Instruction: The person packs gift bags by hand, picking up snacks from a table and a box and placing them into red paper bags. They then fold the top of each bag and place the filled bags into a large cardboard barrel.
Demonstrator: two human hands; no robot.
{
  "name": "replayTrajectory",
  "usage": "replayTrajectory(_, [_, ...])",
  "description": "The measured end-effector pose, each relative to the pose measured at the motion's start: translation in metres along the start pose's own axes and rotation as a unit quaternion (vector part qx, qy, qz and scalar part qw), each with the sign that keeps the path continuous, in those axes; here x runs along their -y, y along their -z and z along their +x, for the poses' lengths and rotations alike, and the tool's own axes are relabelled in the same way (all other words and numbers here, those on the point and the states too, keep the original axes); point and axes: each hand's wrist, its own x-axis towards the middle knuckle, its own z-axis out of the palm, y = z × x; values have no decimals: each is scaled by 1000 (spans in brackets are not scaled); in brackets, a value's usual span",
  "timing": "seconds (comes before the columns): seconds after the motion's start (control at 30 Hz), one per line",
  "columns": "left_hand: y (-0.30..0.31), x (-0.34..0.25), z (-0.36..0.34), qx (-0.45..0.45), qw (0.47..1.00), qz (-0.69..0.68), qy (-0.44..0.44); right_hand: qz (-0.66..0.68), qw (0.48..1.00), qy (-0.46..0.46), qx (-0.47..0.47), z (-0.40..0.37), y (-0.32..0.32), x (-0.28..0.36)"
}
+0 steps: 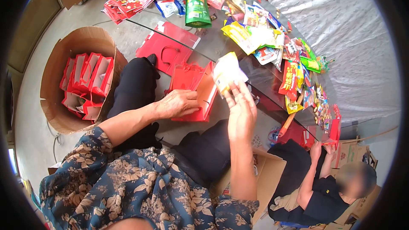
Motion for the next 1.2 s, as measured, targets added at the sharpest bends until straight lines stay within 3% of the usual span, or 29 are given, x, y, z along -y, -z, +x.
replayTrajectory(0.2, [-5, 2, -1, 1, 1000, 2, -1, 55, 994, -95, 10, -20, 1, -38])
replayTrajectory(0.3, [-4, 1, -2, -2, 1000, -6, 8, -38, 993, -112, 18, -14, -1, -35])
replayTrajectory(0.37, [-2, 1, -2, 5, 1000, -13, 5, -46, 995, -79, 28, 5, 13, -34])
replayTrajectory(0.53, [1, -1, 0, 8, 1000, -11, -3, -86, 993, -54, -53, 77, 47, -31])
replayTrajectory(0.83, [2, -2, 1, -5, 1000, -7, 1, 47, 988, -125, -80, 188, 66, -38])
replayTrajectory(1.0, [3, 0, 0, -5, 1000, -8, 10, 12, 998, -34, -55, 182, 53, -29])
replayTrajectory(1.2, [3, -2, 1, 8, 1000, -11, 6, -95, 991, 94, 1, 97, 28, 10])
